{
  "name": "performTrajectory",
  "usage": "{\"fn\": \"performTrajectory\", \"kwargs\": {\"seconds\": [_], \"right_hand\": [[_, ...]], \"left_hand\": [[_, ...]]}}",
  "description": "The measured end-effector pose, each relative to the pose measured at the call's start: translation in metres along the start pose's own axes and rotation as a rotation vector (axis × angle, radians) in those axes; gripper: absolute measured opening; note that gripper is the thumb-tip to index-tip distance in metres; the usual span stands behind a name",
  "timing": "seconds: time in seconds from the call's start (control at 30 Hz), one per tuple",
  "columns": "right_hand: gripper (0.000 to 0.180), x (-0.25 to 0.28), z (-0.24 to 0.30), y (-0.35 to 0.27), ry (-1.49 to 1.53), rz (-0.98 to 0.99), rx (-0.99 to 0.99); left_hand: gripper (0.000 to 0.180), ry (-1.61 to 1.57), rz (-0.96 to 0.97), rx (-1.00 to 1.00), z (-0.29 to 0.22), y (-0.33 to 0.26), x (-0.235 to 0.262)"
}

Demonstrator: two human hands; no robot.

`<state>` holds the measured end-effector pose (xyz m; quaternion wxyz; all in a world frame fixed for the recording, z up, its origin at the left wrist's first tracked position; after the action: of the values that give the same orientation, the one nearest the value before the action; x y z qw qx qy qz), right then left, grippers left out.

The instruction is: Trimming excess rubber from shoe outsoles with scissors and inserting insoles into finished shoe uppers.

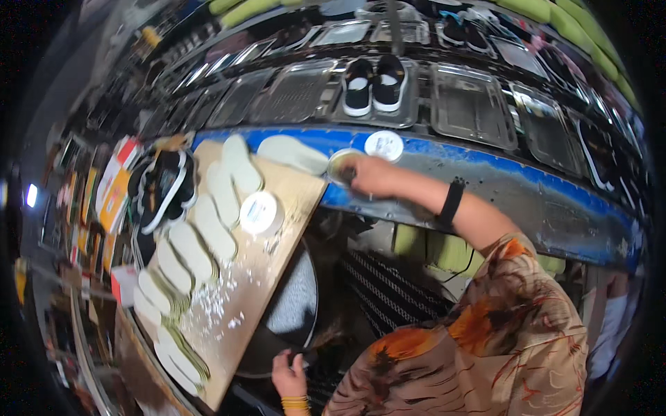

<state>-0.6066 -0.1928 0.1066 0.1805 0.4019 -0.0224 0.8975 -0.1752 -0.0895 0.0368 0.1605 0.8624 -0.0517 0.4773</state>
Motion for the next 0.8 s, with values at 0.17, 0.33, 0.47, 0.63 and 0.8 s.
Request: {"fn": "performTrajectory", "kwargs": {"seconds": [0.17,0.33,0.47,0.63,0.8], "right_hand": [[0.056,0.135,-0.103,0.099,-0.325,-0.599,-0.134],[0.066,0.139,-0.144,0.175,-0.36,-0.643,-0.058],[0.071,0.093,-0.119,0.219,-0.52,-0.444,-0.093],[0.072,0.051,-0.089,0.221,-0.466,-0.256,0.097],[0.068,0.057,-0.169,0.25,-0.389,-0.465,0.041]], "left_hand": [[0.024,0.258,0.06,-0.029,0.024,0.003,-0.077],[0.023,0.43,0.236,0.132,0.002,0.016,-0.071],[0.028,0.443,0.221,0.194,0.039,0.014,-0.072],[0.024,0.349,0.002,0.043,0.034,0.023,-0.065],[0.028,0.334,0.073,0.086,0.032,0.02,-0.071]]}}
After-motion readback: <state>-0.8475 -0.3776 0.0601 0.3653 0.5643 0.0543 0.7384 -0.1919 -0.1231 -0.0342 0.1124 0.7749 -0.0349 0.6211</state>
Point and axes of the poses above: each hand's wrist, its own y-axis towards the middle knuckle, its own x-axis out of the back of the hand, z = x × y, the point moved 7 cm from there along y, towards the middle knuckle, and after that the axes turned 9 degrees about -z, right-handed, at the moved point
